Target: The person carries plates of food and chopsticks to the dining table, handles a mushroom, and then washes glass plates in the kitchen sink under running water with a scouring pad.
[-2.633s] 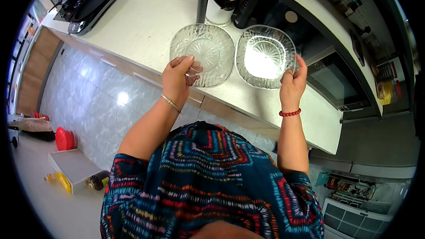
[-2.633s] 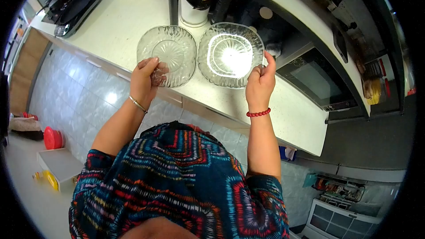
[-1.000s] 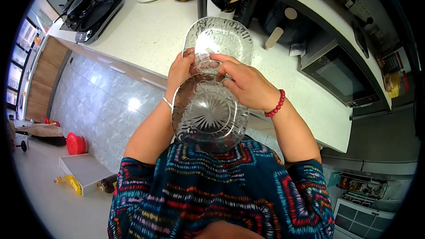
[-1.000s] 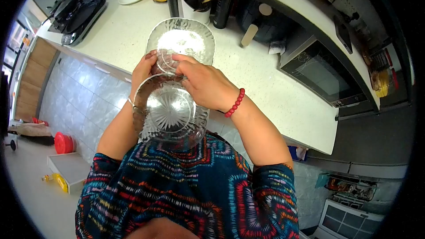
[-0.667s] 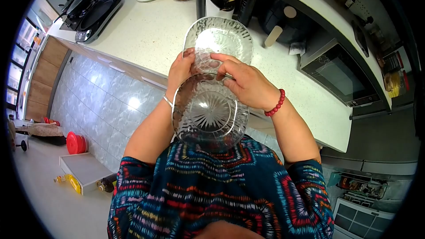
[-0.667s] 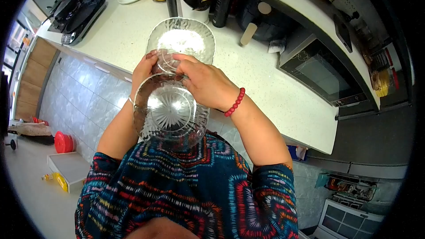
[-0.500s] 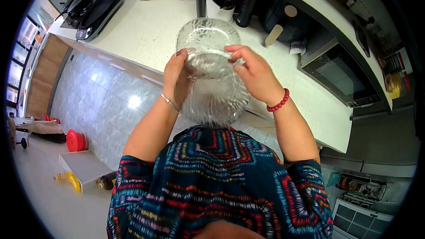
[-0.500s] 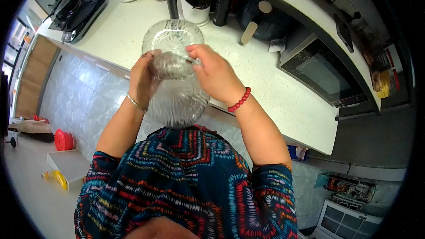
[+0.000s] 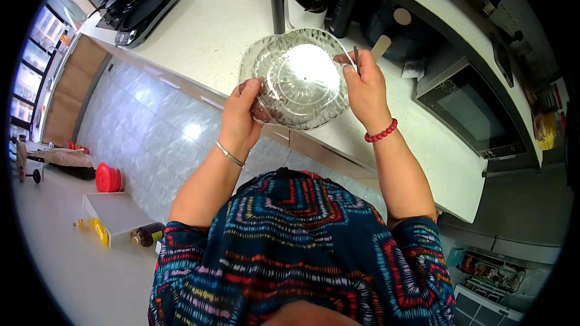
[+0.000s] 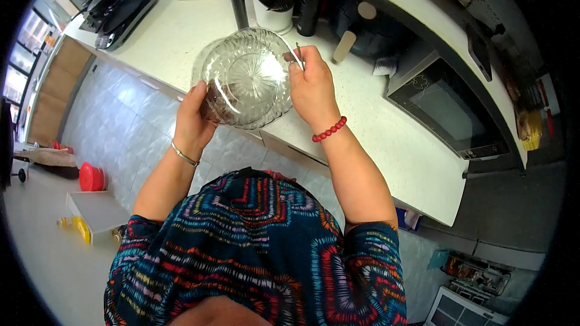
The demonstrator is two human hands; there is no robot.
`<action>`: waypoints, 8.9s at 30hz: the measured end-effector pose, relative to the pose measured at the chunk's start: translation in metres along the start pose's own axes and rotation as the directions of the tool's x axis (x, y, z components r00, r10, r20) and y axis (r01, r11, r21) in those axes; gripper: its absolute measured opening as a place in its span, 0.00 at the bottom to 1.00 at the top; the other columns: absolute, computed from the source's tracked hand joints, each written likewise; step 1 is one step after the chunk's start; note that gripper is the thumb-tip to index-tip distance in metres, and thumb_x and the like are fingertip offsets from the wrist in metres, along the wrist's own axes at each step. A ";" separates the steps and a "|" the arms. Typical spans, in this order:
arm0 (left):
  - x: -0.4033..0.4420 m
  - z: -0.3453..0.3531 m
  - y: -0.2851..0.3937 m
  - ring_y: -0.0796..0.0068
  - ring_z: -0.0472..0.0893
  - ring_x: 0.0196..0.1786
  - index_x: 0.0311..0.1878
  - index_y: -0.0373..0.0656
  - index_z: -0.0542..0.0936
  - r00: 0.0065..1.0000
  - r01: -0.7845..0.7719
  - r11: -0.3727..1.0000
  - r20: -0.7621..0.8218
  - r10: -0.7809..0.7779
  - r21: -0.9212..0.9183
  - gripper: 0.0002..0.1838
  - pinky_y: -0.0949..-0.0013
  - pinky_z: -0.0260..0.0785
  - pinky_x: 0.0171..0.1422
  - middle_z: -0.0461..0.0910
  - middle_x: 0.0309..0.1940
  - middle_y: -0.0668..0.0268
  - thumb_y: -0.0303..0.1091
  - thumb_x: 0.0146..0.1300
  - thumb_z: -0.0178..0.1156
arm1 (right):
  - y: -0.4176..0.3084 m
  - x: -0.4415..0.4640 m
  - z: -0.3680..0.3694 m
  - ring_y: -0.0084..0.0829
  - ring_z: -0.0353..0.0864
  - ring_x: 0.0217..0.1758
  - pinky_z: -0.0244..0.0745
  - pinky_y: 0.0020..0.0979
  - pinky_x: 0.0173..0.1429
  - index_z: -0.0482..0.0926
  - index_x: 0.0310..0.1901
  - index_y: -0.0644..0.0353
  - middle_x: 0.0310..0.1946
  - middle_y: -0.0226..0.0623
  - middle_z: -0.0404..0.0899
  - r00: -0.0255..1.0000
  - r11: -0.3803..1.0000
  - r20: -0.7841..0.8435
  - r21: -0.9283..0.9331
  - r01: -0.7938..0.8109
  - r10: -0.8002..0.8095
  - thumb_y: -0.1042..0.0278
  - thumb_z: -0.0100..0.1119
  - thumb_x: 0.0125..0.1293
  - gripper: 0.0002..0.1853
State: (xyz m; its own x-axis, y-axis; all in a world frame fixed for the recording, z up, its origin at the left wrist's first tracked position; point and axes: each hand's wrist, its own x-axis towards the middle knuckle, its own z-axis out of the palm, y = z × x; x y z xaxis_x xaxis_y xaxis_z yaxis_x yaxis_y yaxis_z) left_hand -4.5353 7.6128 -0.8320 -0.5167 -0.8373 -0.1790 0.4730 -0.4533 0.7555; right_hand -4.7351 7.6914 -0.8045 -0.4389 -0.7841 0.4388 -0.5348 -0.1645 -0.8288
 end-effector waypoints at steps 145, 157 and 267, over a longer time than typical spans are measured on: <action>0.657 -2.206 2.169 0.71 0.77 0.33 0.39 0.32 0.69 0.129 -0.689 0.628 -0.792 0.597 0.361 0.09 0.73 0.72 0.37 0.74 0.34 0.60 0.18 0.53 0.48 | -0.890 1.053 3.013 0.09 0.57 0.15 0.46 0.13 0.14 0.73 0.40 0.61 0.26 0.29 0.71 0.514 0.630 0.839 0.500 -0.595 -0.180 0.70 0.48 0.62 0.07; 0.829 -2.456 2.362 0.66 0.80 0.29 0.42 0.38 0.66 0.348 -0.372 0.923 -0.906 0.239 0.100 0.13 0.67 0.74 0.24 0.74 0.33 0.59 0.22 0.51 0.49 | -0.961 1.166 3.297 0.18 0.73 0.29 0.50 0.14 0.15 0.70 0.45 0.58 0.34 0.32 0.73 0.609 0.685 0.784 0.380 -0.621 0.118 0.66 0.50 0.61 0.12; 0.938 -2.595 2.386 0.68 0.76 0.37 0.46 0.37 0.66 0.407 -0.330 0.943 -0.906 0.117 -0.027 0.20 0.69 0.68 0.37 0.74 0.38 0.57 0.46 0.64 0.43 | -0.911 1.215 3.615 0.30 0.77 0.32 0.72 0.31 0.37 0.74 0.30 0.65 0.24 0.41 0.77 0.827 0.867 0.555 0.452 -0.208 -0.092 0.68 0.41 0.62 0.13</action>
State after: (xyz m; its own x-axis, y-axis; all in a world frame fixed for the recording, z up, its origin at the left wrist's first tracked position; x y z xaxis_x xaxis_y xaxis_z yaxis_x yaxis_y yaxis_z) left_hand -2.0394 4.9526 -0.8327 0.4910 -0.6708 -0.5557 0.6364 -0.1594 0.7547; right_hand -2.1708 4.7252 -0.7708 0.0871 -0.9654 0.2459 -0.0462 -0.2505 -0.9670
